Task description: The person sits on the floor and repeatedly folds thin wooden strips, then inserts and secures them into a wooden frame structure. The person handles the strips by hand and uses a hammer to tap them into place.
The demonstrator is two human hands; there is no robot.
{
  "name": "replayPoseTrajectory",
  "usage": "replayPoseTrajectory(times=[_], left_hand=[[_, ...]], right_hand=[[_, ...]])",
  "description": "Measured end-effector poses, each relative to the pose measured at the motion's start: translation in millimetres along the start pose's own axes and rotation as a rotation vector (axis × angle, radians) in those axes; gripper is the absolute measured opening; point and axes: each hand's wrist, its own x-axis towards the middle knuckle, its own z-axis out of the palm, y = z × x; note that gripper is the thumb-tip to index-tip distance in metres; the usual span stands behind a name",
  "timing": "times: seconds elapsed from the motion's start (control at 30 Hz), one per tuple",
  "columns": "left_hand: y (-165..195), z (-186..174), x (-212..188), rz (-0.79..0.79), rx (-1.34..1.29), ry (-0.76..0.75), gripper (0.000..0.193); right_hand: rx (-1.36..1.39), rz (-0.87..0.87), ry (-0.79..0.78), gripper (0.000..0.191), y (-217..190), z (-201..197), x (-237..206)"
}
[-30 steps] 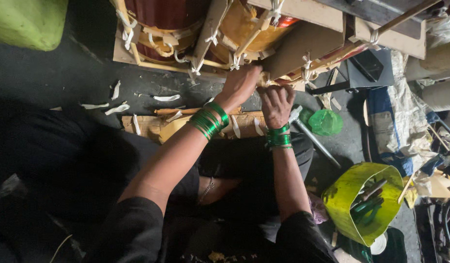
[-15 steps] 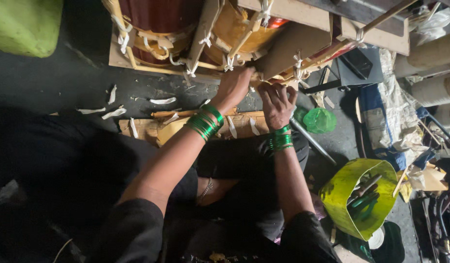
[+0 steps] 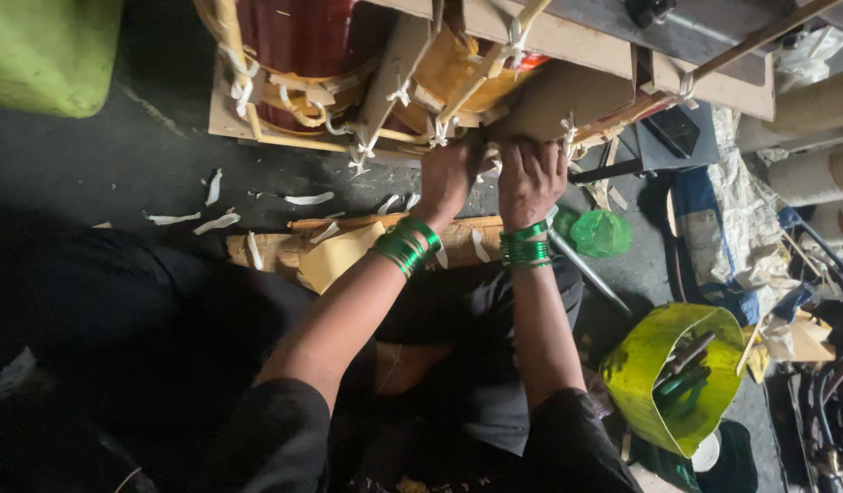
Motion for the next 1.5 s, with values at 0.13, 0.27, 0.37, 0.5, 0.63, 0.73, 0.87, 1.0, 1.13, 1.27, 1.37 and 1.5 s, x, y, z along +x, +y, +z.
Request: replayPoseTrajectory(times=[0.13,0.27,0.37,0.5,0.63,0.73,0.87,1.0,1.13,1.27,1.37,1.5], left_hand=[[1,14,1,-0.041,-0.012,0.114,0.014],[8,26,-3,-0.21,0.046,0.11,0.013],[13,29,-5,-0.261,0.062,0.111,0.015],[14,33,-6,-0.35,0.107,0.143,0.015],[12,36,0,-0.383,0.202,0.112,0.018],[8,31,-3,-0.327,0.256,0.078,0.017],[11,13,-24,-0.058,0.382,0.08,0.031],[12,4,-37,0.163,0.472,0.036,0.027],[6,14,-19,0.084,0.564,-0.137,0.009],[3,12,1,0.088,0.456,-0.156,0.014],[6,3,17,0.157,0.388,-0.265,0.016],[14,-6,39,0.003,0.456,-0.571,0.018]], right_hand=[[0.056,0.023,0.026,0.029,-5,-10,-9],[0.251,0.241,0.147,0.022,-19,-17,-30],[0.332,0.199,0.088,0.019,-19,-12,-45],[0.349,0.198,-0.035,0.021,-8,9,-54],[0.362,0.202,-0.036,0.03,-3,26,-62],[0.374,0.221,-0.111,0.018,-2,37,-64],[0.35,0.249,-0.165,0.019,-4,48,-63],[0.276,0.321,-0.246,0.027,-10,53,-60],[0.235,0.372,-0.346,0.038,-13,48,-54],[0.421,0.347,-0.147,0.053,-17,18,-57],[0.561,0.397,0.0,0.048,-13,-8,-64],[0.563,0.298,-0.072,0.046,-12,-16,-64]])
